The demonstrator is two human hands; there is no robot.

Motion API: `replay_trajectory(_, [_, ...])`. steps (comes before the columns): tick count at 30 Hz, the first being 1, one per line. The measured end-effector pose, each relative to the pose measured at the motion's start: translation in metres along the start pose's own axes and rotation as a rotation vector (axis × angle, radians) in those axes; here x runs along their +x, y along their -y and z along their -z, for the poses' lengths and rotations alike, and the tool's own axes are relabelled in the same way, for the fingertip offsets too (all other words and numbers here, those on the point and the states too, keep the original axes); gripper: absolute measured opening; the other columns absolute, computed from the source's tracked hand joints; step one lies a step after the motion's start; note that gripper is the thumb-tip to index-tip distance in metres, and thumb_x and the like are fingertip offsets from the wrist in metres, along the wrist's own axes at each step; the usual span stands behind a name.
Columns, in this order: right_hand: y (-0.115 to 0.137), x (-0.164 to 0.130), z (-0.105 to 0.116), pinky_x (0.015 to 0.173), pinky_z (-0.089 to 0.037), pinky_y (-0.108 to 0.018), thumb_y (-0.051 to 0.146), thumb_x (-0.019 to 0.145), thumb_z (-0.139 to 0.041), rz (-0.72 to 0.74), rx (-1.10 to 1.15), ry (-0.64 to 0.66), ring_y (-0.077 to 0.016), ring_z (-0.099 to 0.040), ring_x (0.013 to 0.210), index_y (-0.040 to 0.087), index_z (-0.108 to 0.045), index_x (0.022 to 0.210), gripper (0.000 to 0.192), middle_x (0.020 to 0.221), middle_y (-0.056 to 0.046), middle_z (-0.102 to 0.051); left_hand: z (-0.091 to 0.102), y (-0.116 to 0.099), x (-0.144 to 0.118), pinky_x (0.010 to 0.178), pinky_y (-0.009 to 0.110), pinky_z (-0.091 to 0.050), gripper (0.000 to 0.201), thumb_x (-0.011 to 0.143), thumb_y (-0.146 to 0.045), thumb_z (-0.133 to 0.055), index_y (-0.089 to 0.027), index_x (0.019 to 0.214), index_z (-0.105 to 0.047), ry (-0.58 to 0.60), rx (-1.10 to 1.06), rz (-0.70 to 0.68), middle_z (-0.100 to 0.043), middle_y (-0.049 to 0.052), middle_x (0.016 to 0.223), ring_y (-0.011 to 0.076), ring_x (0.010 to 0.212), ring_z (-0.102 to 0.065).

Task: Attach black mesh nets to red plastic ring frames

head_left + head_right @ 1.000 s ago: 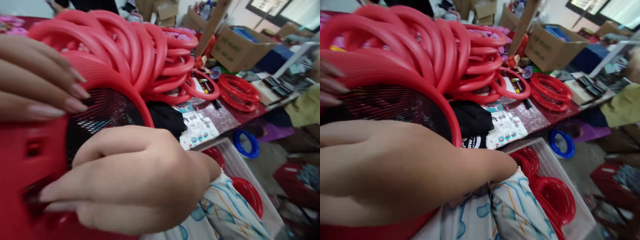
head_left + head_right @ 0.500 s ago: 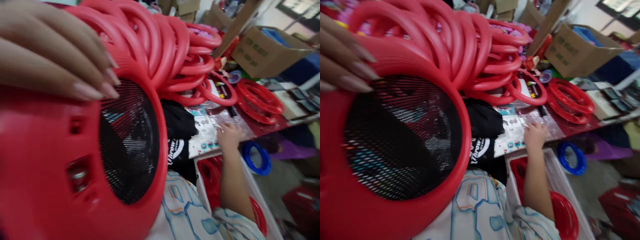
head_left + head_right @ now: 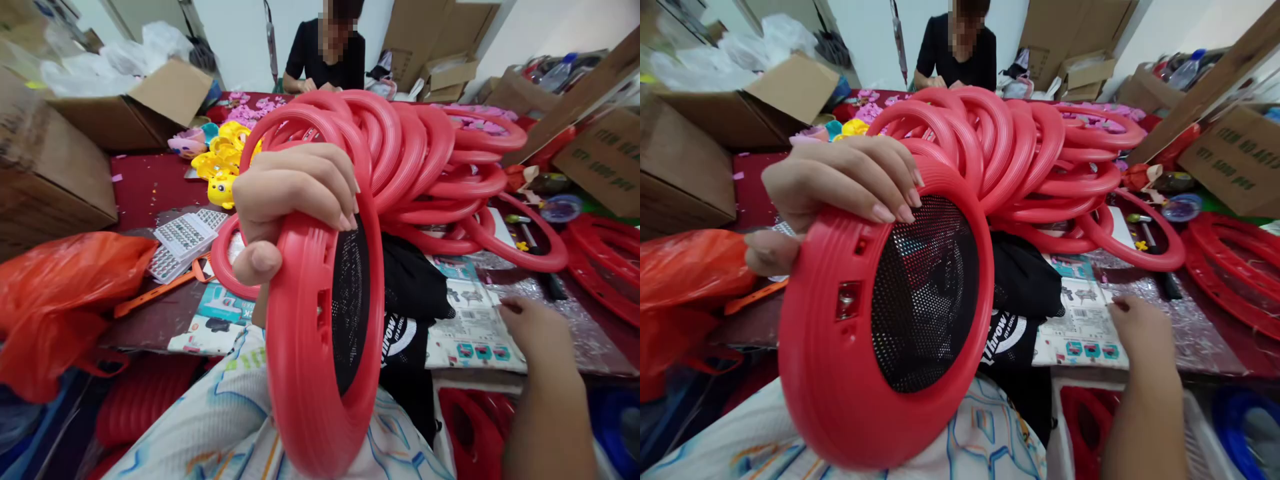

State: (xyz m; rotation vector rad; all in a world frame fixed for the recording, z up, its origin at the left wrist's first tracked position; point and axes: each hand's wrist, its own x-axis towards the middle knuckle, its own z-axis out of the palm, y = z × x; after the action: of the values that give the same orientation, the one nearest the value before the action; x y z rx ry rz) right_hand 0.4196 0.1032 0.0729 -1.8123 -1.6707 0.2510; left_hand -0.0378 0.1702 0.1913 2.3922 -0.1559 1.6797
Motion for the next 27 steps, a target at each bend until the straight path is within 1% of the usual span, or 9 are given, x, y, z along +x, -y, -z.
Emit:
replay_trajectory(3, [0.039, -0.002, -0.011, 0.033, -0.025, -0.026, 0.002, 0.055, -0.079, 0.047, 0.146, -0.025, -0.0085, -0.045, 0.029, 0.028, -0.074, 0.056, 0.027, 0.039, 0.002, -0.059, -0.004, 0.001, 0.0, 0.069, 0.037, -0.052, 0.062, 0.093, -0.068, -0.023, -0.019, 0.078, -0.057, -0.068, -0.017, -0.05, -0.062, 0.004, 0.069, 0.0177, 0.066, -0.062])
replay_trajectory(7, [0.13, -0.018, -0.033, 0.053, -0.052, -0.024, 0.012, 0.071, -0.076, 0.158, 0.406, -0.104, -0.0145, -0.069, 0.064, 0.03, -0.076, 0.094, 0.029, 0.083, -0.002, -0.076, -0.004, 0.001, 0.002, 0.068, 0.041, -0.053, 0.056, 0.095, -0.061, -0.027, -0.018, 0.077, -0.058, -0.039, -0.016, -0.056, -0.063, 0.006, 0.069, 0.0196, 0.065, -0.062])
replay_trajectory(9, [0.186, -0.028, -0.042, 0.058, -0.056, -0.026, 0.007, 0.071, -0.074, 0.423, 0.718, -0.124, -0.0152, -0.07, 0.068, 0.035, -0.075, 0.093, 0.036, 0.078, 0.002, -0.075, -0.002, -0.002, 0.004, 0.068, 0.043, -0.053, 0.048, 0.095, -0.054, -0.031, -0.018, 0.078, -0.059, -0.003, -0.006, -0.06, -0.064, 0.007, 0.068, 0.021, 0.065, -0.063])
replay_trajectory(11, [0.24, -0.038, -0.047, 0.063, -0.058, -0.029, 0.001, 0.071, -0.07, 0.604, 0.966, -0.024, -0.014, -0.068, 0.07, 0.033, -0.074, 0.1, 0.043, 0.082, 0.003, -0.074, 0.0, -0.005, 0.006, 0.068, 0.044, -0.054, 0.05, 0.094, -0.056, -0.029, -0.019, 0.078, -0.058, 0.014, 0.025, -0.035, -0.065, 0.007, 0.067, 0.0213, 0.066, -0.064])
replay_trajectory(14, [0.295, -0.049, -0.056, 0.066, -0.058, -0.025, -0.003, 0.073, -0.067, 0.634, 1.132, 0.144, -0.0109, -0.067, 0.074, 0.026, -0.072, 0.104, 0.043, 0.083, 0.004, -0.072, 0.002, -0.009, 0.008, 0.068, 0.043, -0.055, 0.06, 0.092, -0.066, -0.021, -0.021, 0.073, -0.056, 0.081, 0.072, -0.003, -0.066, 0.006, 0.067, 0.0207, 0.066, -0.065])
replay_trajectory(16, [0.309, -0.053, -0.063, 0.07, -0.058, -0.023, -0.004, 0.077, -0.063, 0.643, 1.202, 0.173, -0.0096, -0.067, 0.078, 0.025, -0.069, 0.108, 0.043, 0.086, 0.003, -0.071, 0.001, -0.009, 0.008, 0.068, 0.041, -0.055, 0.063, 0.091, -0.069, -0.02, -0.022, 0.071, -0.055, 0.111, 0.078, -0.005, -0.066, 0.006, 0.067, 0.0207, 0.066, -0.066])
replay_trajectory(18, [0.311, -0.054, -0.068, 0.074, -0.059, -0.024, -0.004, 0.078, -0.061, 0.68, 1.211, 0.15, -0.0102, -0.068, 0.081, 0.022, -0.066, 0.112, 0.043, 0.087, 0.002, -0.071, -0.002, -0.009, 0.007, 0.067, 0.041, -0.055, 0.064, 0.091, -0.07, -0.018, -0.022, 0.07, -0.056, 0.048, 0.067, 0.0, -0.065, 0.006, 0.064, 0.0205, 0.064, -0.065])
replay_trajectory(24, [0.299, -0.053, -0.064, 0.087, -0.059, -0.027, -0.005, 0.069, -0.069, 0.983, 0.679, -0.003, -0.0149, -0.068, 0.093, 0.013, -0.058, 0.113, 0.049, 0.104, -0.007, -0.074, -0.009, -0.008, 0.002, 0.067, 0.041, -0.055, 0.063, 0.09, -0.07, -0.018, -0.023, 0.073, -0.057, -0.118, 0.05, 0.071, -0.063, 0.005, 0.063, 0.02, 0.062, -0.063])
replay_trajectory(27, [0.303, -0.056, -0.062, 0.086, -0.057, -0.023, -0.001, 0.071, -0.071, 0.917, 0.625, -0.067, -0.0129, -0.068, 0.093, 0.015, -0.063, 0.101, 0.034, 0.1, -0.005, -0.073, -0.01, -0.01, 0.002, 0.068, 0.042, -0.055, 0.064, 0.089, -0.072, -0.018, -0.024, 0.074, -0.057, -0.117, 0.059, 0.095, -0.063, 0.005, 0.063, 0.0202, 0.062, -0.063])
